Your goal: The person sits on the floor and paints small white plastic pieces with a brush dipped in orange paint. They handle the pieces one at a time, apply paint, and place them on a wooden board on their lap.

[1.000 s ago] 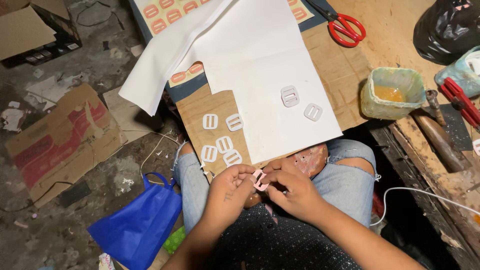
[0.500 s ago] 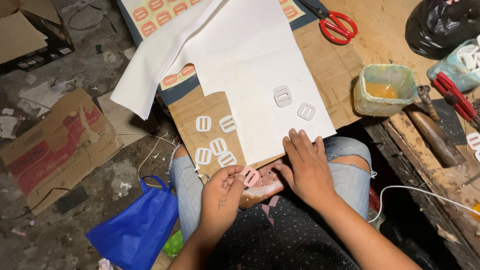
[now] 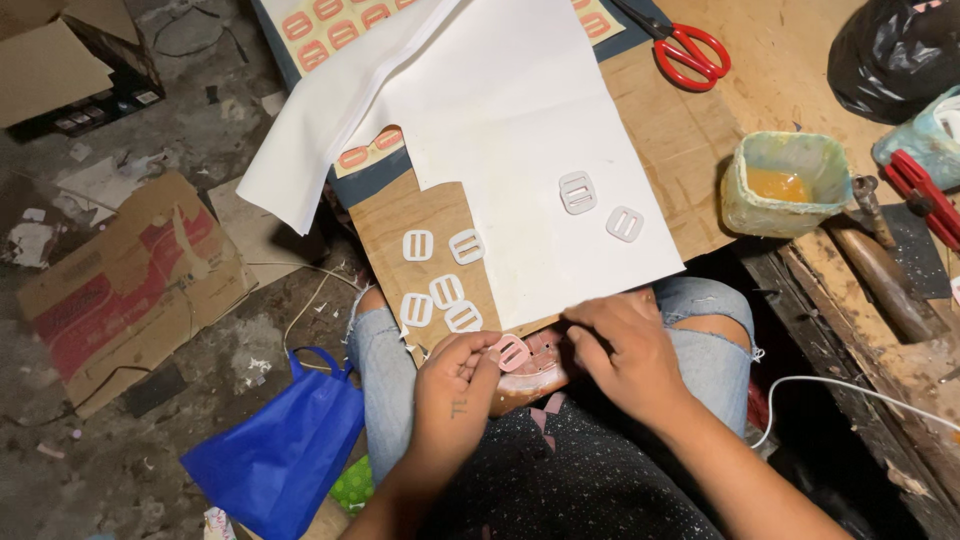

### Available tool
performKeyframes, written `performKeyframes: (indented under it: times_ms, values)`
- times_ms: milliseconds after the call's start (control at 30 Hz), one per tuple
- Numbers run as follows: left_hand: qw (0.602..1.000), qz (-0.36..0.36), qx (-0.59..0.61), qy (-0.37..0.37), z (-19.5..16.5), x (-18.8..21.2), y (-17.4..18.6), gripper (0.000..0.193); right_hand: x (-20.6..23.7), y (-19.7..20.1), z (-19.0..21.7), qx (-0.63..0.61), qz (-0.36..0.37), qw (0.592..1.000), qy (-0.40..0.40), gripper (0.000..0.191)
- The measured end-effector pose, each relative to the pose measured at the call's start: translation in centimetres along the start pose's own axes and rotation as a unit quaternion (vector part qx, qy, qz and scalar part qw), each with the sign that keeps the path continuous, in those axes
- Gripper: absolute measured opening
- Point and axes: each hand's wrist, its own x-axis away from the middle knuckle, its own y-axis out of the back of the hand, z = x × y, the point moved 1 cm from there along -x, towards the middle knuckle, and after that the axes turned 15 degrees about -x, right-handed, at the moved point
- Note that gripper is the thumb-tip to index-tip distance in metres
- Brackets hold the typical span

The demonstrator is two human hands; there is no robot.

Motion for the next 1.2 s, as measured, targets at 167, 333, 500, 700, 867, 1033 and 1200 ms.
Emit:
performKeyframes:
  times_ms: [167,333,500,700,867,1033,1200]
  values:
    - [0.999,0.023,0.030,-0.005,-0.3,0.3,-0.5,0.023,0.9,-1.7,0.0,-0.235,0.088,0.953,-0.167,0.025]
    - [0.999,0.016,0.030,-0.021,-0.5,0.2,-0.7,0.019,0.8,-2.6,-0.7,-0.330,0.077,0.903,-0.263,0.019]
    - [0.994,0.026,0.105,0.000,0.0,0.2,-0.9,0.021,0.2,-3.0,-0.7,-0.346,0.078,0.891,-0.285,0.019]
    - [0.995,-0.021,0.096,0.024,0.2,0.4,-0.4,0.038,-3.6,-2.5,-1.3,-0.213,0.067,0.947,-0.232,0.018]
    - [0.996,-0.045,0.058,0.050,0.0,0.3,0.2,0.034,-7.0,-2.8,-1.0,-0.150,0.101,0.953,-0.241,0.019]
    - [0.996,-0.035,0.029,0.080,0.0,0.5,0.7,0.033,-8.1,-3.1,0.2,-0.162,0.079,0.958,-0.221,0.020]
    - [0.998,-0.046,0.021,0.038,-0.4,0.3,0.8,0.031,-8.5,-3.1,1.0,-0.200,0.074,0.947,-0.239,0.021]
